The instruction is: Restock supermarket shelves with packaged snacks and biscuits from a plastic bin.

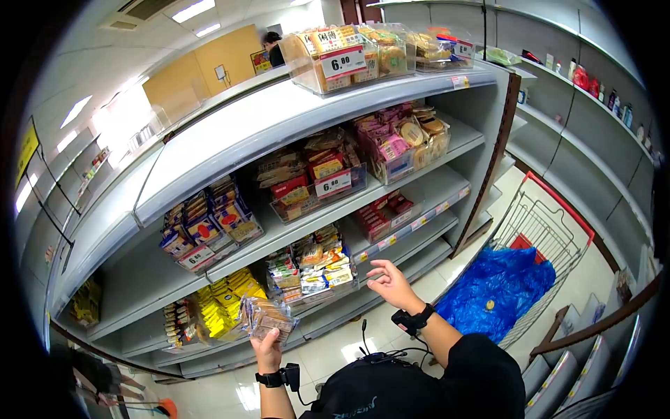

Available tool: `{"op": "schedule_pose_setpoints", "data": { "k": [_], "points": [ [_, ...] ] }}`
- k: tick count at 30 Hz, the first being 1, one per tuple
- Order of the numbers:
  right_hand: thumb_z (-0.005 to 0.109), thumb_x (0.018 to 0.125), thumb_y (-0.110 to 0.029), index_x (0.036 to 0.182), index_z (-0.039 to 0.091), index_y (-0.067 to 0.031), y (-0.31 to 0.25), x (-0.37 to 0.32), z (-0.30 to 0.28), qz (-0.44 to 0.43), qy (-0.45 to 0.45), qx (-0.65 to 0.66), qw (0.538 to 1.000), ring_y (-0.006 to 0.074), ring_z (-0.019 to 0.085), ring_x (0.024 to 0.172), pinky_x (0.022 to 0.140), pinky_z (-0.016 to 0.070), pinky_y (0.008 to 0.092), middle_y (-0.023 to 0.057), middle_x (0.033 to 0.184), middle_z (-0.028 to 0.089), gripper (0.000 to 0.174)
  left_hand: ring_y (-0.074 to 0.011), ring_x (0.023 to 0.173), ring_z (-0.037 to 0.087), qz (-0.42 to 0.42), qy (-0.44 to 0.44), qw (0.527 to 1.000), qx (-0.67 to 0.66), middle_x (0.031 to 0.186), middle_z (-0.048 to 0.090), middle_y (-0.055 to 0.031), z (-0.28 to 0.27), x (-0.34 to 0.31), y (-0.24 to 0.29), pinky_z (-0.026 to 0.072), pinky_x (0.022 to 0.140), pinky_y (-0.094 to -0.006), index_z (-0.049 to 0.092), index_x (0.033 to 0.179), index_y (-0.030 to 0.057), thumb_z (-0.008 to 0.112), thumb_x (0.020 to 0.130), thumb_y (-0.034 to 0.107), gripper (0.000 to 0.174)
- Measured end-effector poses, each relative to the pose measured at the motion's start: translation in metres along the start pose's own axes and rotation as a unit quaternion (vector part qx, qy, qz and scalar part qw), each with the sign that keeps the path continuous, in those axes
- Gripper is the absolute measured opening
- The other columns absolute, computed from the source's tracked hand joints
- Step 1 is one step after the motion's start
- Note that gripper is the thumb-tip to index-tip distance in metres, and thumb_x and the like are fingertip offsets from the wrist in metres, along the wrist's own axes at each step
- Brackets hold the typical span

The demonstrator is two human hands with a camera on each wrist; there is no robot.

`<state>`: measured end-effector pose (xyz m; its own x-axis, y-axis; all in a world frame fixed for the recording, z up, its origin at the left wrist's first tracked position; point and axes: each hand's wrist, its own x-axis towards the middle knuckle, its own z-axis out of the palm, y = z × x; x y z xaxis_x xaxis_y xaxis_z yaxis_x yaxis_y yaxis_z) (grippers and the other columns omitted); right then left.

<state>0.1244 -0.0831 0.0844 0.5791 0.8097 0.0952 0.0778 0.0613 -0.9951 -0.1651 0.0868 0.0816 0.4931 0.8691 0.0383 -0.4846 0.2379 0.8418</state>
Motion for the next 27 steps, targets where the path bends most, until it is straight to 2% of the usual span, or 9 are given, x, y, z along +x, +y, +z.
{"op": "schedule_pose_setpoints", "data": {
  "k": [1,6,13,15,20,27],
  "points": [
    [0.065,0.082,-0.009,0.126,0.039,-0.0034,0.001,0.001,-0.009,0.000,0.011,0.009,1.000,0.0093,0.058,0.079,0.069,0.0477,0.0225,0.0095,0.107,0.056,0.051,-0.0206,0.101,0.056,-0.007,-0.011,1.000,-0.003,0.112,0.055,-0.0088,0.012,-0.003,0.000,0.0447,0.089,-0.0329,0.042,0.124,0.0000,0.061,0.071,-0.003,0.057],
    [0.065,0.082,-0.008,0.124,0.041,-0.0035,0.008,0.010,-0.036,-0.002,0.014,0.020,1.000,0.0085,0.058,0.079,0.069,0.0468,0.0214,0.0093,0.105,0.056,0.049,-0.0184,0.096,0.058,-0.015,-0.016,1.000,0.000,0.110,0.056,-0.0076,0.039,-0.002,-0.009,0.0461,0.086,-0.0305,0.043,0.123,0.0003,0.062,0.070,-0.003,0.056],
    [0.066,0.081,-0.008,0.121,0.044,-0.0027,0.007,0.010,-0.049,0.004,0.023,0.051,0.998,0.0067,0.058,0.076,0.068,0.0463,0.0206,0.0078,0.104,0.057,0.045,-0.0202,0.102,0.056,-0.024,-0.044,0.999,-0.018,0.114,0.055,-0.0088,0.052,0.014,-0.019,0.0437,0.090,-0.0320,0.041,0.126,-0.0004,0.061,0.071,-0.002,0.058],
    [0.065,0.081,-0.008,0.118,0.047,-0.0020,0.011,0.011,-0.053,0.006,0.033,0.018,0.999,0.0060,0.057,0.076,0.068,0.0460,0.0202,0.0072,0.103,0.057,0.041,-0.0209,0.106,0.054,-0.030,-0.037,0.999,-0.026,0.116,0.055,-0.0092,0.053,0.017,-0.023,0.0422,0.093,-0.0327,0.041,0.127,-0.0006,0.060,0.071,-0.002,0.059],
    [0.065,0.082,-0.009,0.116,0.049,-0.0019,0.022,0.012,-0.054,0.004,0.048,0.026,0.999,0.0077,0.059,0.077,0.069,0.0463,0.0214,0.0074,0.103,0.058,0.039,-0.0187,0.100,0.055,-0.051,-0.036,0.998,-0.004,0.112,0.055,-0.0074,0.050,0.019,-0.028,0.0435,0.089,-0.0309,0.042,0.125,-0.0003,0.060,0.071,-0.002,0.057],
    [0.065,0.082,-0.010,0.115,0.050,-0.0016,0.031,0.014,-0.046,0.026,0.029,0.019,0.999,0.0079,0.059,0.077,0.069,0.0461,0.0217,0.0078,0.103,0.059,0.038,-0.0193,0.100,0.055,-0.061,-0.031,0.998,-0.013,0.112,0.055,-0.0081,0.049,0.017,-0.027,0.0438,0.089,-0.0311,0.042,0.125,-0.0005,0.060,0.071,-0.002,0.057]
  ]
}}
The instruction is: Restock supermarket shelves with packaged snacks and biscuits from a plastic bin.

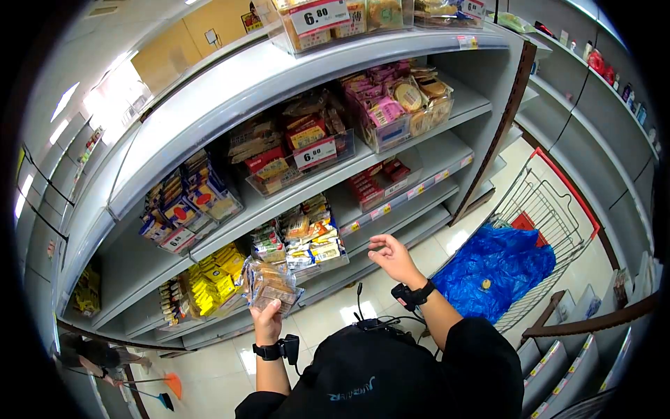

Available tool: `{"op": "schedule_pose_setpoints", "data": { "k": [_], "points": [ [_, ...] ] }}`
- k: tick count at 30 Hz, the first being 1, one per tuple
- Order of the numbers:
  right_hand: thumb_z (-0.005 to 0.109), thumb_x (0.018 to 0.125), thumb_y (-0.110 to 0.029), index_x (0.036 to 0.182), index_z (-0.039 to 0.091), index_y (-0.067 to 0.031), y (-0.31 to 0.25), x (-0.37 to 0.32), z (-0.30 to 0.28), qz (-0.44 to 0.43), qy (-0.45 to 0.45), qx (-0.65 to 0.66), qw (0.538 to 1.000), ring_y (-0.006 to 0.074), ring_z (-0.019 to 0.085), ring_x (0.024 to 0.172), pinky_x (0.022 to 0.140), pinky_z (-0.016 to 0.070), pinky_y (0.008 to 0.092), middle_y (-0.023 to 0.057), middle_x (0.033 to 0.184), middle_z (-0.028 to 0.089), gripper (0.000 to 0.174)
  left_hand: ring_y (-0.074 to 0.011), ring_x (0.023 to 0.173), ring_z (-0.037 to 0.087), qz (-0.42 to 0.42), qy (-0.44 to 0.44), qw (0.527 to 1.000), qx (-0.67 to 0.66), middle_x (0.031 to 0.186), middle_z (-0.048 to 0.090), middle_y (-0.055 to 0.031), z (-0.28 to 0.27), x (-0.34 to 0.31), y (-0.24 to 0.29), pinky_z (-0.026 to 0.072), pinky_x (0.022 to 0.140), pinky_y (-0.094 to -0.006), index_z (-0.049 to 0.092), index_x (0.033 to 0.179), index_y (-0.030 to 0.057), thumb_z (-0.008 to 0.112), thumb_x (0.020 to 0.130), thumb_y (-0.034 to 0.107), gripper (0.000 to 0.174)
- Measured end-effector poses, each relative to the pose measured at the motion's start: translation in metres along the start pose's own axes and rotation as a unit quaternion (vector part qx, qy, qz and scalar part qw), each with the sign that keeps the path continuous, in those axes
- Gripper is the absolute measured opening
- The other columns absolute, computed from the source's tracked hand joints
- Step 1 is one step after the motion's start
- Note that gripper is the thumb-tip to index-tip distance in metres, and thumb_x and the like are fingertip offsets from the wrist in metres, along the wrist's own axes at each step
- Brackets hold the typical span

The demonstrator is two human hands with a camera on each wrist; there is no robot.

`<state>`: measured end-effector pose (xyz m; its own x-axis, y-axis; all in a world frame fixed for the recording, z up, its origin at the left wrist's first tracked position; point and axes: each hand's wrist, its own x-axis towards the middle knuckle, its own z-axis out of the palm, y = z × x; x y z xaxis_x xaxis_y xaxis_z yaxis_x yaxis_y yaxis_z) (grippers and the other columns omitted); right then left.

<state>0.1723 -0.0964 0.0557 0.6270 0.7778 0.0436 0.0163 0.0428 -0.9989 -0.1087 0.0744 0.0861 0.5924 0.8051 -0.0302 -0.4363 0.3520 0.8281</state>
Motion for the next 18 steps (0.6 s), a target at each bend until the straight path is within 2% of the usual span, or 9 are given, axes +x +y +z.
{"op": "schedule_pose_setpoints", "data": {
  "k": [8,12,16,18],
  "points": [
    [0.066,0.081,-0.010,0.115,0.050,-0.0016,-0.001,0.008,0.015,0.008,-0.030,0.019,0.999,0.0073,0.059,0.079,0.071,0.0468,0.0220,0.0073,0.104,0.058,0.038,-0.0215,0.103,0.056,-0.012,-0.014,1.000,0.015,0.113,0.056,-0.0097,0.004,-0.001,-0.001,0.0439,0.091,-0.0333,0.042,0.124,-0.0024,0.061,0.071,-0.001,0.057],
    [0.066,0.081,-0.010,0.116,0.050,-0.0012,-0.010,0.007,0.022,0.021,-0.046,0.017,0.999,0.0073,0.059,0.080,0.072,0.0473,0.0223,0.0078,0.105,0.057,0.039,-0.0223,0.107,0.054,-0.006,-0.051,0.998,0.023,0.115,0.054,-0.0098,0.012,0.004,-0.005,0.0424,0.094,-0.0345,0.038,0.128,0.0010,0.064,0.070,-0.001,0.064],
    [0.066,0.081,-0.007,0.117,0.048,-0.0008,-0.024,-0.001,0.037,0.030,-0.110,0.028,0.993,0.0073,0.058,0.081,0.074,0.0474,0.0215,0.0084,0.108,0.055,0.040,-0.0221,0.108,0.052,-0.027,-0.085,0.995,0.048,0.117,0.052,-0.0095,0.022,0.005,-0.009,0.0410,0.095,-0.0352,0.032,0.131,0.0057,0.068,0.067,-0.004,0.075],
    [0.065,0.082,-0.005,0.118,0.047,-0.0006,-0.026,-0.003,0.035,0.031,-0.123,0.024,0.992,0.0068,0.058,0.082,0.075,0.0470,0.0208,0.0082,0.109,0.054,0.041,-0.0219,0.108,0.052,-0.011,-0.104,0.994,0.023,0.118,0.051,-0.0091,0.031,0.007,-0.007,0.0407,0.096,-0.0354,0.028,0.133,0.0071,0.069,0.066,-0.005,0.079]
  ]
}}
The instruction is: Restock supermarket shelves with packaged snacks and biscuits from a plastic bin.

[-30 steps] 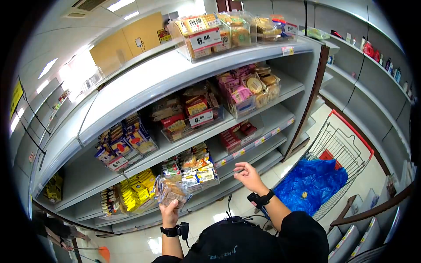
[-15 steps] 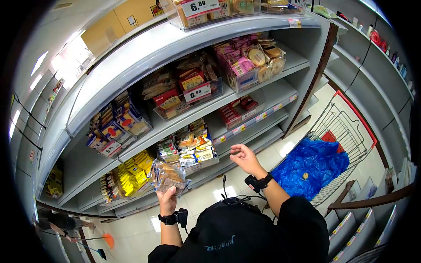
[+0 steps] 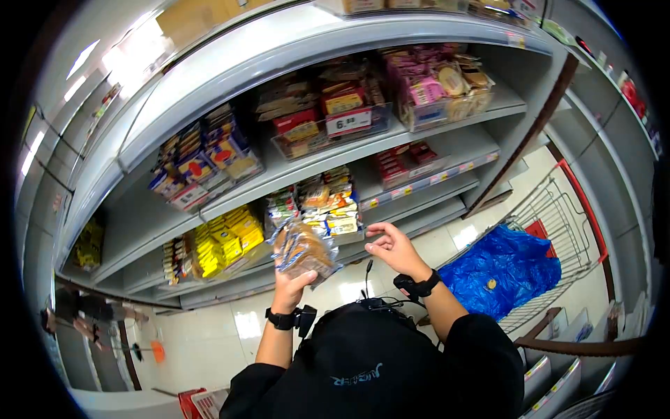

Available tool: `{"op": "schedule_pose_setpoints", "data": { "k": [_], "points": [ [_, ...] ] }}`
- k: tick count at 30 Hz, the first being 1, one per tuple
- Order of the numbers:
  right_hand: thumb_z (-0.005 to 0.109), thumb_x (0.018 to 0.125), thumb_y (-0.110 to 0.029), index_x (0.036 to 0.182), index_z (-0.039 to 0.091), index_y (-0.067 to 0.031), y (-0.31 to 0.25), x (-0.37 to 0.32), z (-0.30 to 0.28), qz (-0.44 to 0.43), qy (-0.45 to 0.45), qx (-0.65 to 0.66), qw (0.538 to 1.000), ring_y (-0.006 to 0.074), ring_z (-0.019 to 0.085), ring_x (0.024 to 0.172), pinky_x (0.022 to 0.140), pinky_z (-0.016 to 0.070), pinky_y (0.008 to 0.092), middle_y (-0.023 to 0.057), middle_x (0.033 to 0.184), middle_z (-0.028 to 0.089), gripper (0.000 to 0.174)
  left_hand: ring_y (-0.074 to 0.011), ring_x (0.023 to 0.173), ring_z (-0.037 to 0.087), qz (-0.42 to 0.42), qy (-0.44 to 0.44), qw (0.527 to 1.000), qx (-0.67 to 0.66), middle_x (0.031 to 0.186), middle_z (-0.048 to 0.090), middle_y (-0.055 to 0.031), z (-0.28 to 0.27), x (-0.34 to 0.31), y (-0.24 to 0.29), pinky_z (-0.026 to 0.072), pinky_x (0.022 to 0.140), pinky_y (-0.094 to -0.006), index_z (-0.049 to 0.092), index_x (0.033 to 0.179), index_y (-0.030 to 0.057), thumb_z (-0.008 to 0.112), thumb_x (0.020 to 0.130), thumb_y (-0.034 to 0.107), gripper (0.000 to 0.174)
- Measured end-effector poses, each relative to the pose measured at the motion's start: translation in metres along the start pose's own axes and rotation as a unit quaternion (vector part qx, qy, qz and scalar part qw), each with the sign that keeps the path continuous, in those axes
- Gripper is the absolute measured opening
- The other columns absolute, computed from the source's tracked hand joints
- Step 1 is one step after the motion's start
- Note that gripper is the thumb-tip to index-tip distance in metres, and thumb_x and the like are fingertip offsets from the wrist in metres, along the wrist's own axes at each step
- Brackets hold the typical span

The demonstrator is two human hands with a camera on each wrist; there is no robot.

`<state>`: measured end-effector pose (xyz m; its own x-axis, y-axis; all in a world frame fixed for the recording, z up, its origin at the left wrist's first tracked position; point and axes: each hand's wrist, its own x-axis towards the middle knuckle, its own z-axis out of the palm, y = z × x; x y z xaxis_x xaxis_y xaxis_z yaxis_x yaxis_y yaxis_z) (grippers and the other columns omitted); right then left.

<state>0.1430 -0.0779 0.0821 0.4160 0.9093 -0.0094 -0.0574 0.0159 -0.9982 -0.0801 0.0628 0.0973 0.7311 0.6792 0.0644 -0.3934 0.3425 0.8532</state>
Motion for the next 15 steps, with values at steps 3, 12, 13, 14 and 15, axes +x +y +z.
{"op": "schedule_pose_setpoints", "data": {
  "k": [3,12,13,14,15],
  "points": [
    [0.066,0.081,-0.004,0.118,0.047,-0.0011,0.003,0.002,0.005,0.008,-0.013,-0.006,1.000,0.0072,0.059,0.084,0.076,0.0473,0.0214,0.0085,0.111,0.054,0.041,-0.0211,0.110,0.051,-0.018,0.010,1.000,0.003,0.118,0.049,-0.0088,0.003,0.002,-0.004,0.0401,0.097,-0.0353,0.027,0.132,0.0068,0.069,0.065,-0.006,0.080],
    [0.066,0.081,-0.005,0.117,0.047,-0.0007,0.013,-0.003,0.007,0.026,-0.006,-0.005,1.000,0.0068,0.059,0.084,0.076,0.0477,0.0214,0.0086,0.110,0.056,0.041,-0.0213,0.111,0.051,-0.014,0.036,0.999,0.000,0.118,0.050,-0.0085,-0.001,-0.006,-0.002,0.0405,0.097,-0.0351,0.029,0.131,0.0059,0.070,0.065,-0.003,0.078],
    [0.067,0.081,-0.007,0.117,0.047,-0.0001,0.013,-0.001,0.008,0.020,-0.005,-0.004,1.000,0.0078,0.059,0.084,0.075,0.0481,0.0219,0.0092,0.110,0.055,0.041,-0.0212,0.110,0.051,-0.022,0.034,0.999,0.004,0.118,0.050,-0.0084,-0.003,-0.005,-0.002,0.0406,0.097,-0.0352,0.030,0.130,0.0061,0.070,0.065,-0.003,0.077],
    [0.067,0.081,-0.009,0.117,0.048,0.0005,0.013,0.000,0.009,0.017,-0.006,-0.002,1.000,0.0087,0.059,0.084,0.074,0.0485,0.0223,0.0097,0.109,0.054,0.042,-0.0211,0.110,0.051,-0.030,0.034,0.999,0.006,0.118,0.050,-0.0083,-0.006,-0.006,-0.003,0.0407,0.096,-0.0352,0.030,0.130,0.0062,0.070,0.065,-0.003,0.076],
    [0.067,0.081,-0.009,0.116,0.048,0.0004,0.010,-0.001,0.013,0.019,-0.005,0.000,1.000,0.0089,0.059,0.083,0.074,0.0487,0.0224,0.0100,0.108,0.055,0.040,-0.0207,0.109,0.052,-0.029,0.027,0.999,0.001,0.117,0.051,-0.0083,-0.012,-0.007,-0.004,0.0411,0.096,-0.0352,0.031,0.129,0.0067,0.069,0.065,-0.003,0.075]
  ]
}}
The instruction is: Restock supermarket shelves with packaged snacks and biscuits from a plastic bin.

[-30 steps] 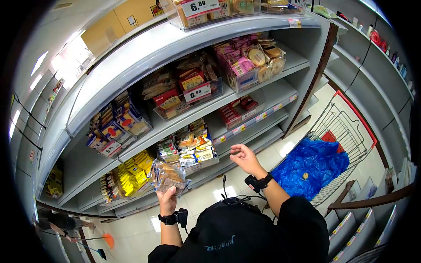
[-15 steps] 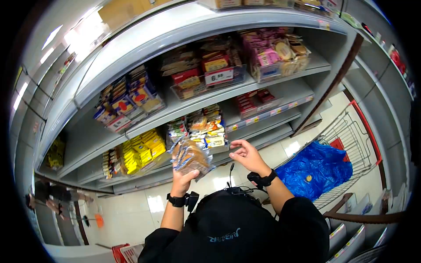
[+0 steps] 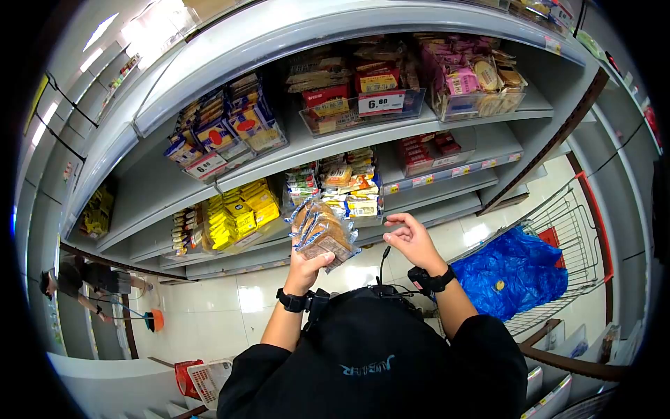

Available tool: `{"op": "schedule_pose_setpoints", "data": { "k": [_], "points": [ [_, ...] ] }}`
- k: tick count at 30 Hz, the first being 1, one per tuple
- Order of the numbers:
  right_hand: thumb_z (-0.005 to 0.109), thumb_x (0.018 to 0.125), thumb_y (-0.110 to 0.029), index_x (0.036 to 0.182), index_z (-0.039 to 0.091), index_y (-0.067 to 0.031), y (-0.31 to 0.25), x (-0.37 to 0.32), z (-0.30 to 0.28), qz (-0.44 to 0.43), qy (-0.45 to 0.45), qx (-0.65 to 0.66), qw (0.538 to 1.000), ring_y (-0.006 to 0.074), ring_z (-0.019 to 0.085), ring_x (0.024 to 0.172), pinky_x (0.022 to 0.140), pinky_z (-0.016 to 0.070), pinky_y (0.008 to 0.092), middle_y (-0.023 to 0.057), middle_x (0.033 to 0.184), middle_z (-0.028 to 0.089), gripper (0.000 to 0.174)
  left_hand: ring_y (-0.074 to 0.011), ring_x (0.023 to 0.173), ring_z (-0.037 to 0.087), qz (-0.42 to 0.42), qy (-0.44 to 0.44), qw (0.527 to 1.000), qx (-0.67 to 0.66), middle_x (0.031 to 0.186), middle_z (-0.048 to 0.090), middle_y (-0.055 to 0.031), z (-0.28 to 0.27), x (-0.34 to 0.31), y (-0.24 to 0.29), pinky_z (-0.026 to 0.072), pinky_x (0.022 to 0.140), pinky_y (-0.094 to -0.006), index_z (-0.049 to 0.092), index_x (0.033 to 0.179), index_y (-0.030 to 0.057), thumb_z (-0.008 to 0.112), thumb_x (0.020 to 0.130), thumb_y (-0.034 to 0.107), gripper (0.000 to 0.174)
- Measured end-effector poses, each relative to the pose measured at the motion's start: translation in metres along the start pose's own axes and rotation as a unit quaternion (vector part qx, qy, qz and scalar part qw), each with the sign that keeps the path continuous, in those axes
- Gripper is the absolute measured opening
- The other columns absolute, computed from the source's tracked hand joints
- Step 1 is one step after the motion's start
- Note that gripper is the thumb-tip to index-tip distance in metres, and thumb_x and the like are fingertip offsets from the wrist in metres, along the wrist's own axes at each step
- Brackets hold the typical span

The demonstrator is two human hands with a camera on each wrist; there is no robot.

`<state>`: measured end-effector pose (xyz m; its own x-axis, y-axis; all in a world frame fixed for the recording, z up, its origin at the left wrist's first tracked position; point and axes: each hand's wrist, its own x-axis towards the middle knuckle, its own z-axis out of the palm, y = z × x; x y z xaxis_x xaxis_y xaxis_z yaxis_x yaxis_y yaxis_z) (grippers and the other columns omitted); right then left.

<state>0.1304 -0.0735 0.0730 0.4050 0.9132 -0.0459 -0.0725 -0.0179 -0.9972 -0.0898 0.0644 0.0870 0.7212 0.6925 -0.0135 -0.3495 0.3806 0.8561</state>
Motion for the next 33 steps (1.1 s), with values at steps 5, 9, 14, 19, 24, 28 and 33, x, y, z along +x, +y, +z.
{"op": "schedule_pose_setpoints", "data": {
  "k": [5,9,14,19,24,28,33],
  "points": [
    [0.067,0.081,-0.009,0.115,0.049,-0.0001,0.001,0.002,0.001,0.005,0.000,-0.022,1.000,0.0087,0.060,0.082,0.073,0.0490,0.0223,0.0098,0.108,0.056,0.039,-0.0202,0.109,0.051,-0.001,0.015,1.000,-0.013,0.118,0.050,-0.0080,-0.004,-0.006,0.001,0.0413,0.096,-0.0349,0.032,0.129,0.0074,0.069,0.066,-0.004,0.074],
    [0.067,0.081,-0.009,0.114,0.049,-0.0006,0.005,0.006,0.007,0.010,-0.010,-0.037,0.999,0.0087,0.060,0.083,0.073,0.0490,0.0222,0.0094,0.108,0.056,0.038,-0.0197,0.109,0.051,0.009,0.036,0.999,-0.026,0.118,0.050,-0.0075,-0.014,-0.016,0.002,0.0414,0.096,-0.0344,0.031,0.131,0.0072,0.069,0.066,-0.004,0.076],
    [0.066,0.082,-0.010,0.113,0.050,0.0000,0.007,0.009,0.014,0.003,-0.022,-0.053,0.998,0.0087,0.059,0.081,0.072,0.0492,0.0223,0.0088,0.106,0.057,0.037,-0.0195,0.109,0.052,0.026,0.049,0.998,-0.034,0.117,0.051,-0.0073,-0.021,-0.024,0.010,0.0418,0.095,-0.0341,0.032,0.131,0.0071,0.067,0.067,-0.003,0.074],
    [0.066,0.082,-0.009,0.112,0.052,0.0003,-0.003,0.016,0.016,-0.006,-0.033,-0.077,0.996,0.0074,0.059,0.081,0.070,0.0483,0.0213,0.0087,0.106,0.058,0.035,-0.0198,0.110,0.051,0.017,0.067,0.996,-0.052,0.119,0.051,-0.0078,-0.035,-0.036,0.011,0.0418,0.096,-0.0341,0.033,0.131,0.0069,0.066,0.068,-0.004,0.072],
    [0.066,0.081,-0.008,0.111,0.052,-0.0011,-0.048,0.039,-0.006,-0.064,0.006,-0.161,0.985,0.0064,0.057,0.080,0.068,0.0467,0.0201,0.0056,0.103,0.058,0.034,-0.0196,0.109,0.051,0.040,0.079,0.994,-0.061,0.119,0.051,-0.0078,-0.056,-0.048,0.007,0.0415,0.096,-0.0340,0.034,0.131,0.0062,0.065,0.069,-0.003,0.071],
    [0.064,0.082,-0.007,0.112,0.052,-0.0012,-0.081,0.053,-0.022,-0.139,0.047,-0.157,0.977,0.0079,0.057,0.081,0.068,0.0469,0.0203,0.0054,0.103,0.058,0.032,-0.0221,0.108,0.054,0.067,0.091,0.991,-0.065,0.116,0.053,-0.0092,-0.059,-0.057,0.015,0.0424,0.096,-0.0356,0.040,0.126,0.0026,0.063,0.070,-0.001,0.061],
    [0.062,0.085,-0.005,0.110,0.053,0.0008,-0.093,0.051,-0.028,-0.164,0.114,-0.132,0.971,0.0069,0.056,0.079,0.069,0.0465,0.0203,0.0060,0.102,0.058,0.027,-0.0230,0.105,0.057,0.074,0.105,0.989,-0.068,0.112,0.057,-0.0117,-0.063,-0.067,0.022,0.0442,0.095,-0.0364,0.043,0.125,-0.0011,0.061,0.072,0.002,0.056]
  ]
}}
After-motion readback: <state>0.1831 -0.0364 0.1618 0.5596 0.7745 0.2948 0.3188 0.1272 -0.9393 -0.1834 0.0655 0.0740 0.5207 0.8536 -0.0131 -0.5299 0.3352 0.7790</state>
